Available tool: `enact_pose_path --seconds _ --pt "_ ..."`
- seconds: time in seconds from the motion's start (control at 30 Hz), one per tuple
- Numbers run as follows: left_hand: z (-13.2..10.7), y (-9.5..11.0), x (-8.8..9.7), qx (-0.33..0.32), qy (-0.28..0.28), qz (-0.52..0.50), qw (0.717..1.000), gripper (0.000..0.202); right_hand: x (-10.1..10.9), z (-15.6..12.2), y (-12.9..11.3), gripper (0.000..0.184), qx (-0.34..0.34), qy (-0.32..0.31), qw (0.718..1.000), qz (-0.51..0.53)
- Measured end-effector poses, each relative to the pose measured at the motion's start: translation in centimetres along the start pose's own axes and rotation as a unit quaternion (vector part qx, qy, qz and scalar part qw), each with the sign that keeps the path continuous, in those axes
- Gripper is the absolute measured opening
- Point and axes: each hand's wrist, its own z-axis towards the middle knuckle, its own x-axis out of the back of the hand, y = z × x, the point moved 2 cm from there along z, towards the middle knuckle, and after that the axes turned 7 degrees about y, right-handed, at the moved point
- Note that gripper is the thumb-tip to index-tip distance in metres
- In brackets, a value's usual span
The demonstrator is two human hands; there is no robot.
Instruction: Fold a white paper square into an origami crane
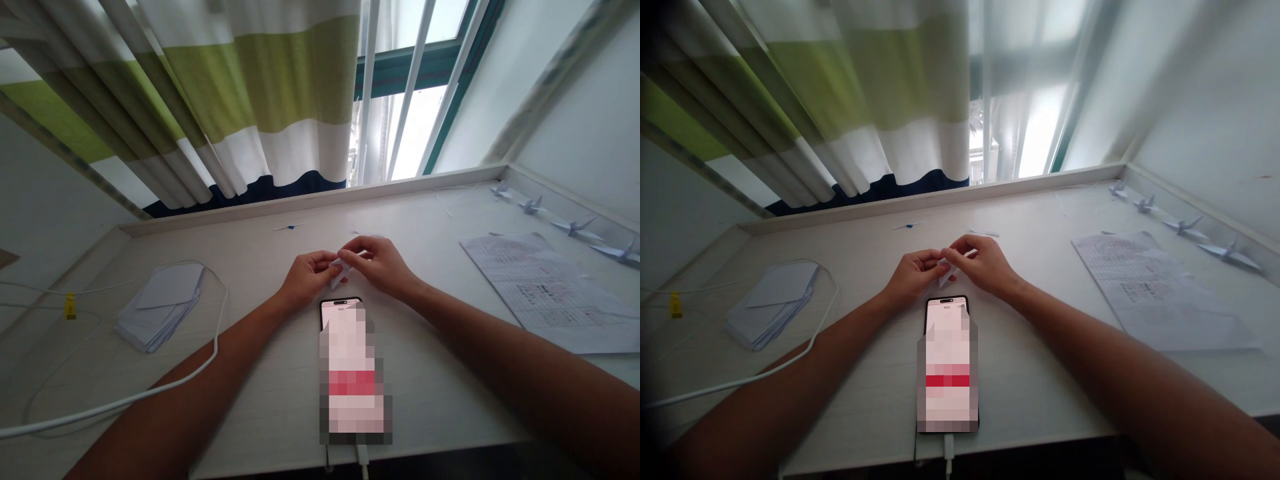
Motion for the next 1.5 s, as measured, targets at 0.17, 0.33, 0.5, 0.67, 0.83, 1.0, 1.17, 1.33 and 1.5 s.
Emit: enact_pose_path --seconds 0.17,0.33,0.5,0.67,0.83,1.0,1.17,1.33,1.5 --pt "0.12 -0.11 0.12 0.0 -0.001 0.003 1.0 0.05 -0.18 0.06 0.61 0.02 -0.01 -0.014 1.0 0.022" --pt "0.13 0.11 0.25 0.007 -0.017 -0.002 1.0 0.049 -0.11 0.13 1.04 0.027 -0.028 -0.015 0.998 0.059" --pt "0.09 0.16 0.31 0.008 -0.031 -0.006 0.999 0.045 -0.17 0.14 1.02 0.029 -0.032 -0.026 0.997 0.071" --pt "-0.03 0.49 0.11 -0.013 -0.029 0.005 0.999 0.041 -0.16 0.2 0.93 0.031 -0.033 -0.039 0.995 0.087" --pt "-0.13 0.57 0.04 -0.009 -0.015 0.011 1.0 0.043 -0.06 0.16 0.62 0.031 -0.009 -0.063 0.994 0.087" --pt "0.02 0.29 0.2 0.0 -0.005 -0.008 1.0 0.043 0.14 0.21 0.37 0.036 0.013 -0.044 0.996 0.079" --pt "0.23 0.26 0.39 -0.025 0.03 0.017 0.999 0.042 0.17 0.37 0.74 0.023 -0.016 -0.045 0.997 0.062" --pt "0.19 0.15 0.54 -0.093 0.072 0.117 0.986 0.032 -0.01 0.28 0.92 0.014 0.003 -0.018 1.0 -0.016" --pt "-0.13 0.09 0.35 -0.11 0.073 0.161 0.978 0.033 -0.13 0.1 0.55 0.018 0.011 -0.005 0.991 -0.137"
